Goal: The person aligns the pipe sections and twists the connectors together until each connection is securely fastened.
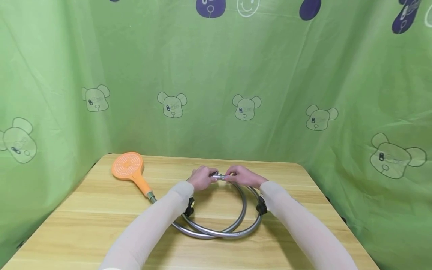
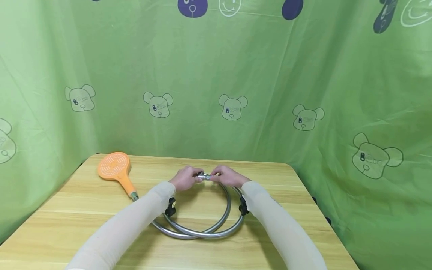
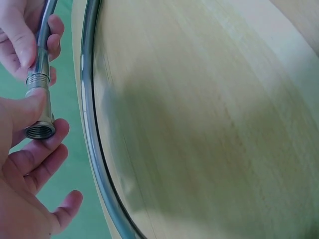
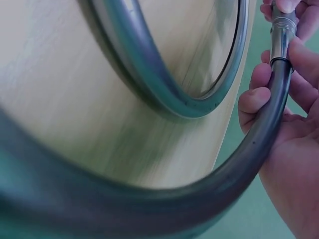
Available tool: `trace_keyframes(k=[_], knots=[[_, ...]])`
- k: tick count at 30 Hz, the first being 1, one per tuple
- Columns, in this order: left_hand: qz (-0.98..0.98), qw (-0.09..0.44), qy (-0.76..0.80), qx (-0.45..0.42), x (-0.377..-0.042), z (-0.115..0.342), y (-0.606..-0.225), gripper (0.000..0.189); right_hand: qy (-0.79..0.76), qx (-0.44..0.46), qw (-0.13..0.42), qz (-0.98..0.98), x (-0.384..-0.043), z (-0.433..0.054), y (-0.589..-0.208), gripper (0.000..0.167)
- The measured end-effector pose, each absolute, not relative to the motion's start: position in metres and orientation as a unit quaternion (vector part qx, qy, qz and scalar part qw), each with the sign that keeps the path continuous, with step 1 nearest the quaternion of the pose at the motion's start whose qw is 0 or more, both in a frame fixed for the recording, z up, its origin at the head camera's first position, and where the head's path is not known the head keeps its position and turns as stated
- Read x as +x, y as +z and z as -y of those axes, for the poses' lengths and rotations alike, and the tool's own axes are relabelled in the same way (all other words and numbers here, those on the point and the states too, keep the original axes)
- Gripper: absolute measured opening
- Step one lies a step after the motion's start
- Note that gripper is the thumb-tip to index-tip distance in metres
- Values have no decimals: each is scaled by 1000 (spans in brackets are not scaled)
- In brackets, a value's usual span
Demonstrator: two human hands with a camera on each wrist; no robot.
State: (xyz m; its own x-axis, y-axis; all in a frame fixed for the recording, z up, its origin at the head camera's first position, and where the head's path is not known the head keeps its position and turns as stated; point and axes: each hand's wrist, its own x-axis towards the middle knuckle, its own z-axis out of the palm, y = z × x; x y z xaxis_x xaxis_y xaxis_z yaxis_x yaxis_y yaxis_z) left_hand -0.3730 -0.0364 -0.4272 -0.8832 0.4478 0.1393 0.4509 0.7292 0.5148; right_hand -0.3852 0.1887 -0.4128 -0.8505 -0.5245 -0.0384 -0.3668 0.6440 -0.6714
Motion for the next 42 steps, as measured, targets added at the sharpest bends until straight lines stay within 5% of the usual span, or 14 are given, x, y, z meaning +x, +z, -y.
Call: trace_keyframes(k=[8,14,17,34,42], knots=[[930,7,-277,-241,-372,37,-425,17,-354,-248,117,-894,-387,-189,-415,16],[931,8,-274,-242,-371,36,-425,27,-340,-249,136,-897,-387,-190,-413,35],[930,8,-276,-243,-371,36,-425,29,-351,-237,142,-895,-386,-190,-413,27],[931,8,-277,-238,-371,34,-424,25,-346,-237,129,-898,-389,-191,-416,16],[931,1,-278,-236,-371,36,-426,18,-339,-239,153,-897,-385,-187,-411,30]])
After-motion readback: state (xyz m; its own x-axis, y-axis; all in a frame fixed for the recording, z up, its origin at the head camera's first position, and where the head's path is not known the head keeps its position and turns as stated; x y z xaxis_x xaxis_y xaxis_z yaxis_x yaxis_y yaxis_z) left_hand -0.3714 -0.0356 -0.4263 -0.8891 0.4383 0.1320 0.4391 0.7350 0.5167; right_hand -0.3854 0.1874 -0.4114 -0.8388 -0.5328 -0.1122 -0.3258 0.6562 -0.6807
